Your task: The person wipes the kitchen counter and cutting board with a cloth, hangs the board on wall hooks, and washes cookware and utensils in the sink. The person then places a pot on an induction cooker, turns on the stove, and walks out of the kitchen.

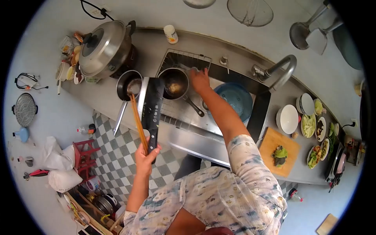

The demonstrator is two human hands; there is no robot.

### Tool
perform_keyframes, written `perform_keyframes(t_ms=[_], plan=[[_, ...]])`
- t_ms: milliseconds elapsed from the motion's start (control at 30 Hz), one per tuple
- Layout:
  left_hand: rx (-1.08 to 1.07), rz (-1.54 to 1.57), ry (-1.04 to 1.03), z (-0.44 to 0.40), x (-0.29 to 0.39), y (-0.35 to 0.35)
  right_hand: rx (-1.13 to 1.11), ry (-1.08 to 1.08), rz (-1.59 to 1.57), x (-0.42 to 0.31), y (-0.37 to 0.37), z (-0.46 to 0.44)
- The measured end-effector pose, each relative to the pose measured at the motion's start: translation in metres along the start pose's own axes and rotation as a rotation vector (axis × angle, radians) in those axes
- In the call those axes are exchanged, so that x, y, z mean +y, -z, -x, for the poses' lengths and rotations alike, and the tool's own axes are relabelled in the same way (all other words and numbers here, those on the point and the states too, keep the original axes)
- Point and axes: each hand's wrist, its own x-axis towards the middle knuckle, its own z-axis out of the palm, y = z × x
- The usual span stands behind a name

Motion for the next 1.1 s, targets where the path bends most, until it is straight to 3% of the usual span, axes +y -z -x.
perform_keyframes(t_ms=[67,167,267,367,433,533,633,733,833,933,1000,1067,1100], plan=[[-0.008,0.021,0.0,-0.001,-0.011,0.001,-0.308,-0.049,0.019,-0.003,0.001,-0.012],[-0.054,0.027,0.033,-0.004,-0.012,0.002,0.151,-0.158,-0.185,0.008,0.008,-0.004],[-0.142,-0.035,0.032,-0.015,-0.001,-0.003,0.557,-0.433,-0.933,0.018,0.023,0.016],[-0.241,-0.037,0.072,-0.031,0.0,-0.018,0.574,-0.849,-1.686,0.047,0.058,0.065],[-0.29,0.0,0.078,-0.041,-0.004,-0.034,0.857,-0.821,-1.444,0.078,0.062,0.107],[-0.384,0.089,0.154,-0.054,0.002,-0.072,0.924,-0.701,-1.374,0.15,0.078,0.142],[-0.477,0.101,0.224,-0.064,0.005,-0.107,0.858,-0.651,-1.507,0.179,0.077,0.131],[-0.509,0.095,0.259,-0.072,-0.003,-0.137,0.538,-0.676,-1.403,0.2,0.054,0.098],[-0.513,0.073,0.299,-0.076,-0.004,-0.162,0.338,-0.548,-1.399,0.21,0.059,0.096],[-0.503,0.071,0.327,-0.079,-0.008,-0.182,0.603,-0.644,-1.45,0.179,0.102,0.139],[-0.502,0.064,0.347,-0.083,-0.011,-0.194,0.518,-0.494,-1.054,0.139,0.159,0.17],[-0.521,0.034,0.367,-0.083,-0.013,-0.204,0.376,-0.047,-0.697,0.122,0.145,0.189],[-0.54,0.007,0.372,-0.083,-0.013,-0.209,0.292,0.044,-0.667,0.118,0.14,0.192]])
